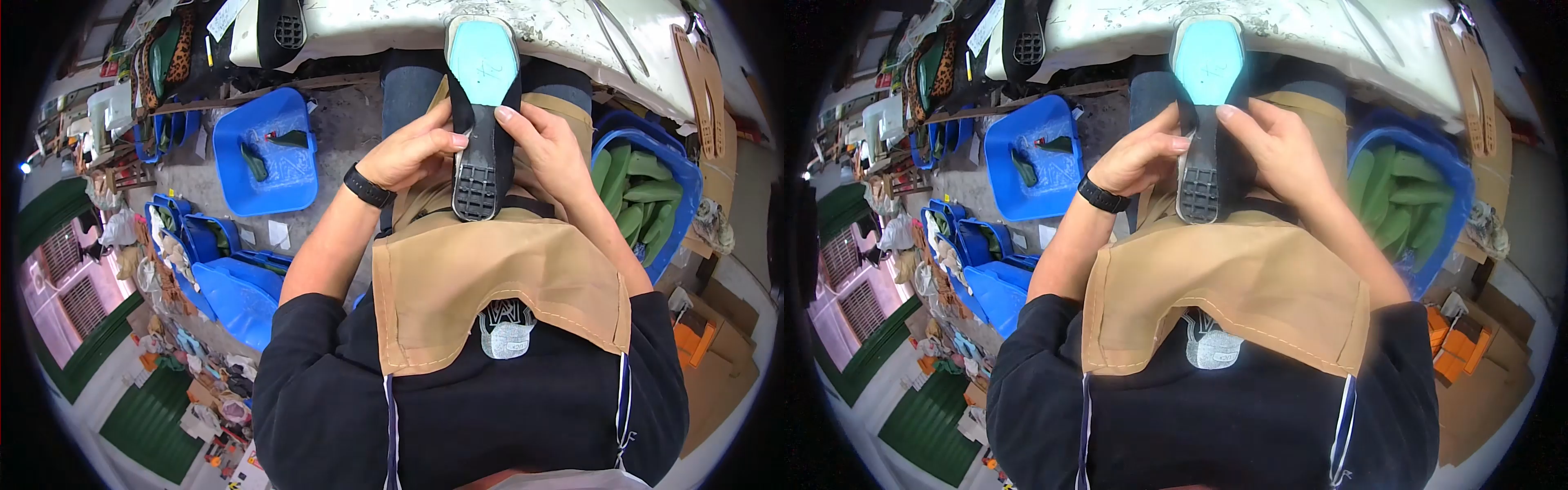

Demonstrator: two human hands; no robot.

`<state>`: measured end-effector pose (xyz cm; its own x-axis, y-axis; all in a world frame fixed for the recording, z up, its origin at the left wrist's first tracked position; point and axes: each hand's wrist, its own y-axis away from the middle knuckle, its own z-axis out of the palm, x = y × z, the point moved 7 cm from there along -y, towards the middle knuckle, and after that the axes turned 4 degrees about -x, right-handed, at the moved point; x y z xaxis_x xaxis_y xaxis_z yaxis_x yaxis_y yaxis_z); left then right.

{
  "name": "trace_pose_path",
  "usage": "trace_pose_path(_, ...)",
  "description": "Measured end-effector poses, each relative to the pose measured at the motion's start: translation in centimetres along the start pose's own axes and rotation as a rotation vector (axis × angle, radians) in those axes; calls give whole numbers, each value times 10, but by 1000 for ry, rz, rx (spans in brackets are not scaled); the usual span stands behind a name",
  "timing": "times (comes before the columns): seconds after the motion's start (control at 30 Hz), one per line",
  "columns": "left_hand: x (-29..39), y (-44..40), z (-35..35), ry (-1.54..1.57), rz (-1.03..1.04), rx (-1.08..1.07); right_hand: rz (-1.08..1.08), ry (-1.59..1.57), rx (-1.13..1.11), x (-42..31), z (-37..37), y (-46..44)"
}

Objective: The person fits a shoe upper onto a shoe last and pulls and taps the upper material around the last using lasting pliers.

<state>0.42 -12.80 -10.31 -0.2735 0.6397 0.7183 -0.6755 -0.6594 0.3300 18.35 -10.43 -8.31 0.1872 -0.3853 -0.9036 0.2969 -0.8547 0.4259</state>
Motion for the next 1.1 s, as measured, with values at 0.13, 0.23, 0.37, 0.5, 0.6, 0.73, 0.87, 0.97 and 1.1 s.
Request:
trace_pose_path(0.13, -4, -2, 4, 141, 21, -14, 0, -33, -21, -4, 0, 2)
trace_pose_path(0.23, -7, -3, 9, 238, 61, -16, 7, -123, -46, -6, 2, 3)
trace_pose_path(0.37, -14, -4, 10, 140, 180, 46, 110, -387, -167, 7, 8, 6)
trace_pose_path(0.5, -11, -3, 18, 109, 203, 63, 43, -254, -160, 13, 6, 5)
trace_pose_path(0.6, -8, 0, 13, 62, 225, 91, 16, -261, -176, 18, 8, -1)
trace_pose_path(0.73, -5, -5, 3, -35, 253, 133, 16, -408, -205, 20, 8, -6)
trace_pose_path(0.87, -11, -14, -3, 83, 265, 149, 54, -486, -175, 21, 7, -5)
trace_pose_path(0.97, -15, -16, -4, 133, 245, 121, 51, -477, -187, 30, 2, -7)
trace_pose_path(1.1, -19, -13, -4, 175, 226, 100, 56, -465, -201, 34, 4, -6)
